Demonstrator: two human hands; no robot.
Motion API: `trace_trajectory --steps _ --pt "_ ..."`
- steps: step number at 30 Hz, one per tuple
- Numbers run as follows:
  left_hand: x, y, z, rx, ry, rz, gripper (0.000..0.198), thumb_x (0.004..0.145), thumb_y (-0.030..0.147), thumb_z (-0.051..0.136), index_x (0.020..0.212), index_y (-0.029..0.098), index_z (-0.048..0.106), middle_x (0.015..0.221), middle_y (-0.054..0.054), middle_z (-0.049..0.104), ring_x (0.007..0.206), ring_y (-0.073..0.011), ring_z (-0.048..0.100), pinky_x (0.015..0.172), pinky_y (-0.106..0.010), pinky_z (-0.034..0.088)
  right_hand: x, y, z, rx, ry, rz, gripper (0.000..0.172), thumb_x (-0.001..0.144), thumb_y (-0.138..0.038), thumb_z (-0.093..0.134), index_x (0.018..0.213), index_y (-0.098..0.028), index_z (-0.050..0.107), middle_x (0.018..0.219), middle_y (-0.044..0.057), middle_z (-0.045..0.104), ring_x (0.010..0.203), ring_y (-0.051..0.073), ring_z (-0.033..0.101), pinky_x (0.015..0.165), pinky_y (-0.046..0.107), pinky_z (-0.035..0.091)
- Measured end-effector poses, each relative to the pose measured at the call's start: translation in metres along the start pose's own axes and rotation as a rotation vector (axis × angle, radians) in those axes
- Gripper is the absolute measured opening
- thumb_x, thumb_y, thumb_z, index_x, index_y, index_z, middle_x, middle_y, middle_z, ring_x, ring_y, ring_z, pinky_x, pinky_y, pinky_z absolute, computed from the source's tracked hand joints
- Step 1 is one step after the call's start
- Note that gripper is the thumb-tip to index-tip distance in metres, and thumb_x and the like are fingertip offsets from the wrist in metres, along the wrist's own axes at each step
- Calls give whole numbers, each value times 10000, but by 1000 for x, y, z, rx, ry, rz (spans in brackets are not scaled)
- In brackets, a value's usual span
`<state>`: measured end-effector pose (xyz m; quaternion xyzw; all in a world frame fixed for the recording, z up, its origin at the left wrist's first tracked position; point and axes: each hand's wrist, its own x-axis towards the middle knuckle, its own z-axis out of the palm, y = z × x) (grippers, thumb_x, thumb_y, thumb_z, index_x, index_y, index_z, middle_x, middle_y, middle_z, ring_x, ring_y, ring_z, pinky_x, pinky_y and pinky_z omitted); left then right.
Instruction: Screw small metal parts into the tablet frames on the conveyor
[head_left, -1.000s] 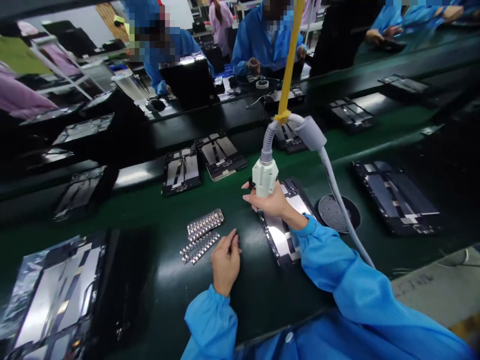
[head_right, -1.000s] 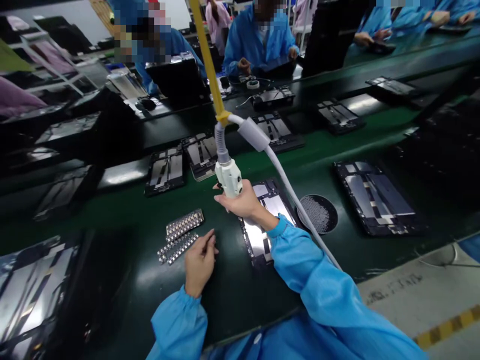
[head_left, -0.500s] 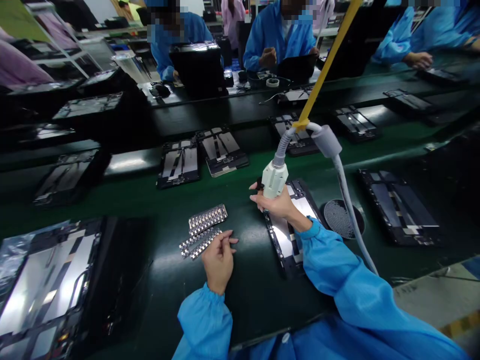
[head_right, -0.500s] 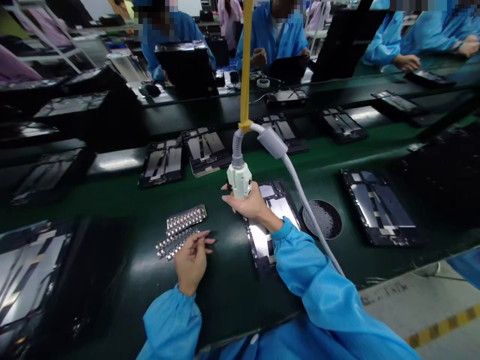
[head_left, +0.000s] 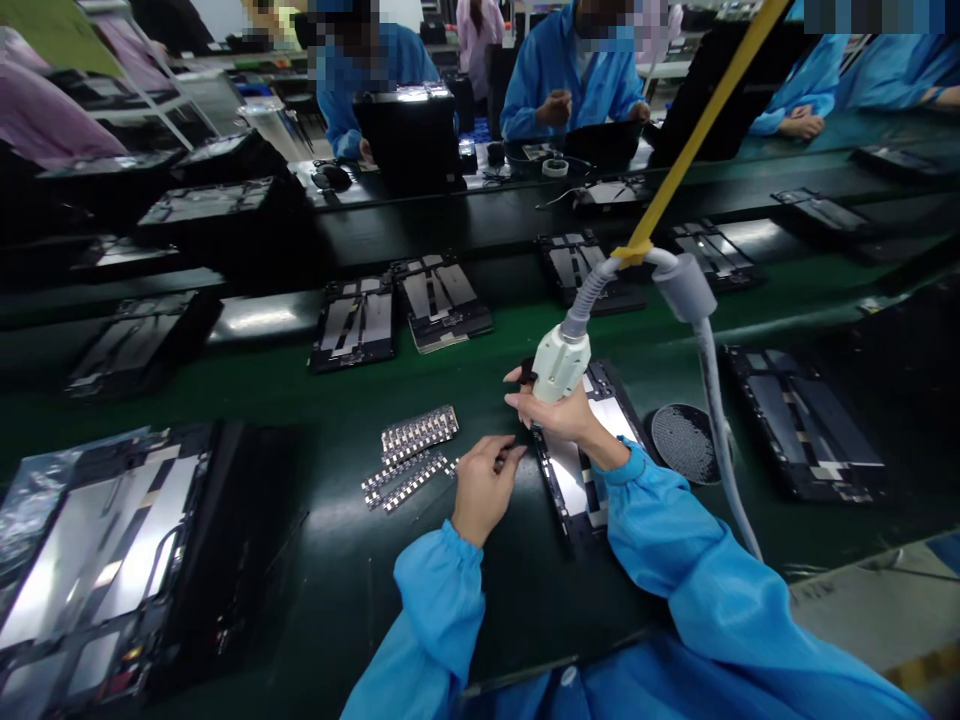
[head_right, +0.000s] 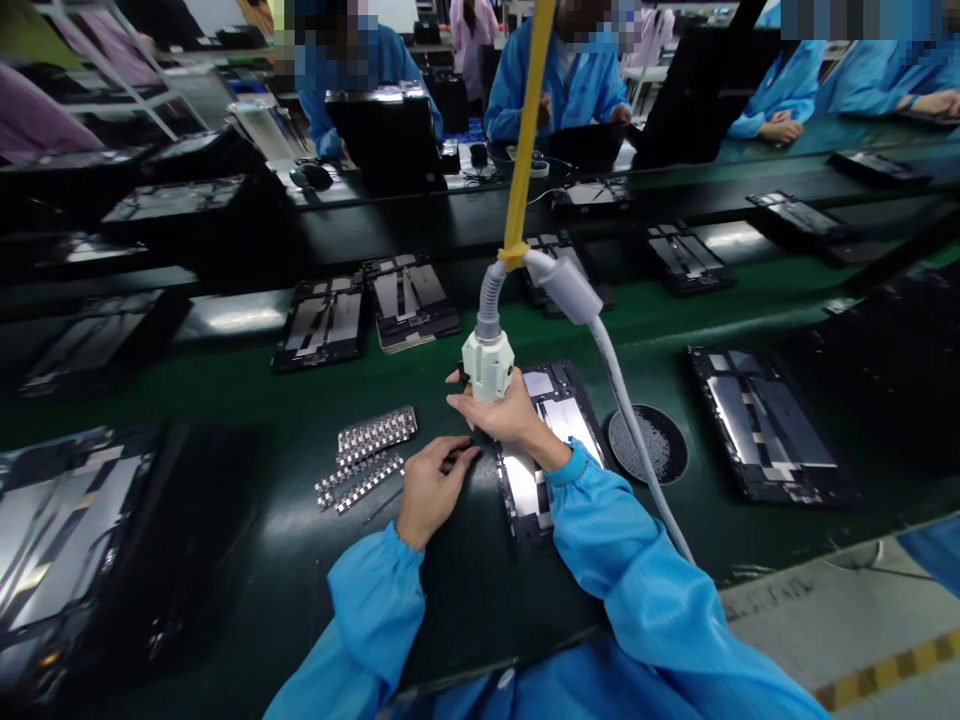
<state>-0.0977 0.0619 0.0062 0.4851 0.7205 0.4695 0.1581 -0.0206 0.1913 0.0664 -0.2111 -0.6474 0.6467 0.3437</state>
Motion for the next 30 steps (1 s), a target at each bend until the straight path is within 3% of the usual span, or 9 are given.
trace_trajectory --steps 6,17,30 --pt "18 7 9 -17 -44 48 81 820 206 635 862 170 695 854 -38 699 672 -132 632 608 -238 509 -4 -10 4 80 -22 45 266 653 -264 753 856 -163 614 476 -75 526 385 89 489 431 247 448" --pt "18 5 12 -45 -25 53 111 807 179 603 707 167 649 679 -8 660 587 -125 590 558 -230 449 -6 -14 7 90 -2 68 249 648 -267 755 835 -165 625 454 -70 527 391 97 490 433 255 449" --pt "14 0 14 -123 -8 3 87 788 238 660 829 166 685 769 -20 691 593 -102 613 552 -211 505 -5 -10 1 73 18 38 279 677 -290 744 880 -160 603 460 -74 536 381 97 505 433 253 451"
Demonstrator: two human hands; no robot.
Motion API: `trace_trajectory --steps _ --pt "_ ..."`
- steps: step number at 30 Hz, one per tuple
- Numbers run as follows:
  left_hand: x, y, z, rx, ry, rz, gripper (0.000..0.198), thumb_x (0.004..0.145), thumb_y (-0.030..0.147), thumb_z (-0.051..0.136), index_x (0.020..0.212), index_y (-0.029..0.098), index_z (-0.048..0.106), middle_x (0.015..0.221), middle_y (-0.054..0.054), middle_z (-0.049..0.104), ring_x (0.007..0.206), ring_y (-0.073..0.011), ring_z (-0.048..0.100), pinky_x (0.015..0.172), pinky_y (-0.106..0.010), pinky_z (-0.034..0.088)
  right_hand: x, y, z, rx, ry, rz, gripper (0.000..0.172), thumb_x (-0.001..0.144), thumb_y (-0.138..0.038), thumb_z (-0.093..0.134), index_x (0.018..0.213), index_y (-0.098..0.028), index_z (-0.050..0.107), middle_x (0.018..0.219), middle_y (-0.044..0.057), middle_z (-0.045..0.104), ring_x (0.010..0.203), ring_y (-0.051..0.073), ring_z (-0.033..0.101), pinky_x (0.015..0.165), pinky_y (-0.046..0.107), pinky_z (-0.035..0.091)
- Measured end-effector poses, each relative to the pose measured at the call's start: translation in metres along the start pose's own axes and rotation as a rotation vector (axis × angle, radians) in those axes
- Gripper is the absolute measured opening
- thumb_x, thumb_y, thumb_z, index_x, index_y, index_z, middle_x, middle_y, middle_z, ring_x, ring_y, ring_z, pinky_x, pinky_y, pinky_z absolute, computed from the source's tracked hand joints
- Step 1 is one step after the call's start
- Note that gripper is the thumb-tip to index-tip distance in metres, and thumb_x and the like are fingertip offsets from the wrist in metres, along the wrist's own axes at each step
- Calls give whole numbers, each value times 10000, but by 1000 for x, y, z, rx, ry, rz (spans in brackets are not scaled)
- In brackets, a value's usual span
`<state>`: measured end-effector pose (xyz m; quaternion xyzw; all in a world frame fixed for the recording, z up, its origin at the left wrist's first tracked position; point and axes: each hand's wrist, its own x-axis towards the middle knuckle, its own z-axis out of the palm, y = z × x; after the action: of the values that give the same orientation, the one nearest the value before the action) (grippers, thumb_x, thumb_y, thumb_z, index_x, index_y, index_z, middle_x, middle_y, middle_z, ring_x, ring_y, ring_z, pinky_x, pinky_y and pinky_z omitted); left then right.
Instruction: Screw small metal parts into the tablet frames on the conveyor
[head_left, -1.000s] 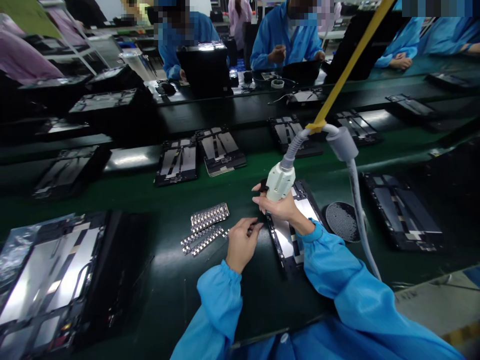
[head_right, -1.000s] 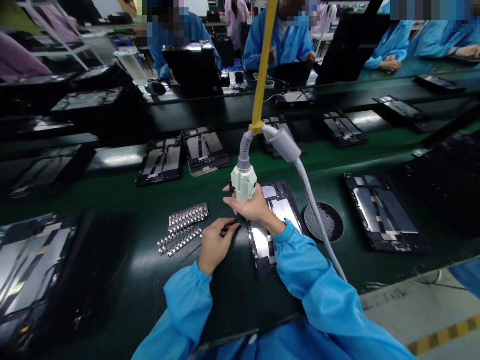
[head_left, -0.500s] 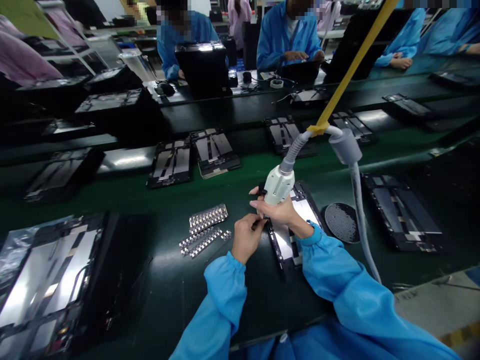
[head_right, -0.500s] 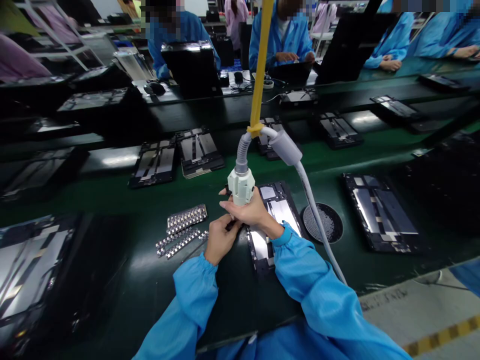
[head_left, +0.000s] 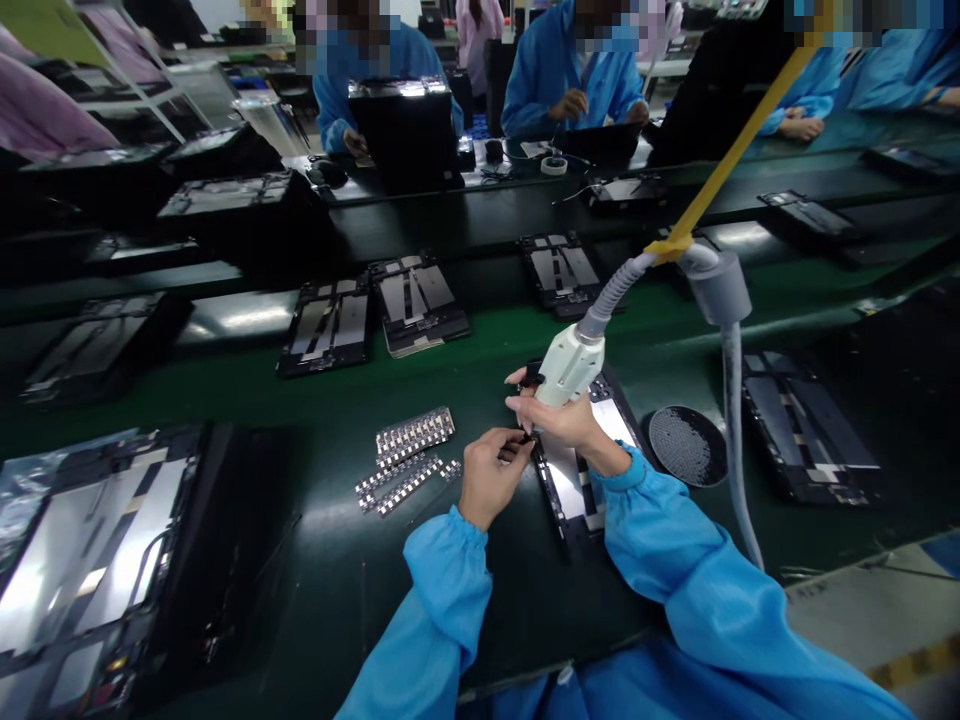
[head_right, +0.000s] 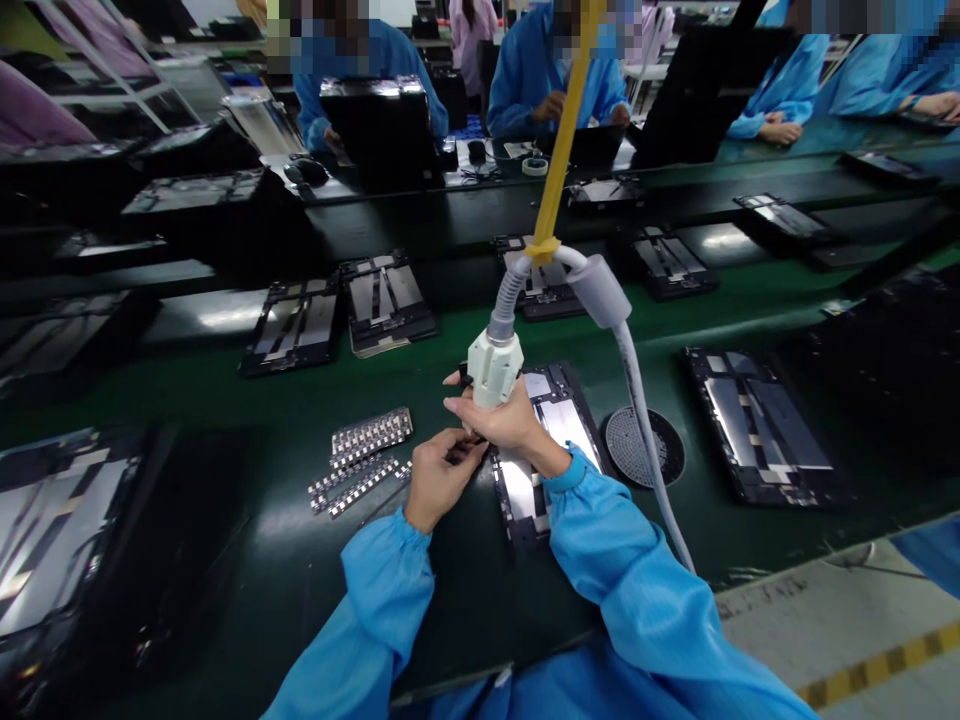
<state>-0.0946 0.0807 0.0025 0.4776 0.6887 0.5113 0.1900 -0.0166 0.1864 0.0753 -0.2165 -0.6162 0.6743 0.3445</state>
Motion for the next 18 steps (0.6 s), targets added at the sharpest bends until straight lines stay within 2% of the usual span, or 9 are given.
trace_trajectory --steps 9,15,18 --pt "2 -1 -3 13 -31 -20 105 803 248 637 840 178 705 811 -37 716 665 -129 652 597 -235 542 -1 1 0 17 -19 2 295 697 -313 736 912 -168 595 451 -75 535 382 106 501 425 264 442" --pt "0 -21 -33 155 39 -103 195 855 233 534 920 138 692 847 -84 718 713 -170 680 612 -279 545 5 0 -7 -24 36 -72 334 696 -299 743 962 -161 594 450 -79 537 387 107 514 449 265 449" --pt "-1 -15 -45 247 -33 -96 151 827 236 585 856 140 697 776 -74 705 660 -177 659 612 -294 524 5 2 -7 -19 37 -42 309 675 -342 761 862 -169 587 445 -76 537 382 106 517 437 263 446"
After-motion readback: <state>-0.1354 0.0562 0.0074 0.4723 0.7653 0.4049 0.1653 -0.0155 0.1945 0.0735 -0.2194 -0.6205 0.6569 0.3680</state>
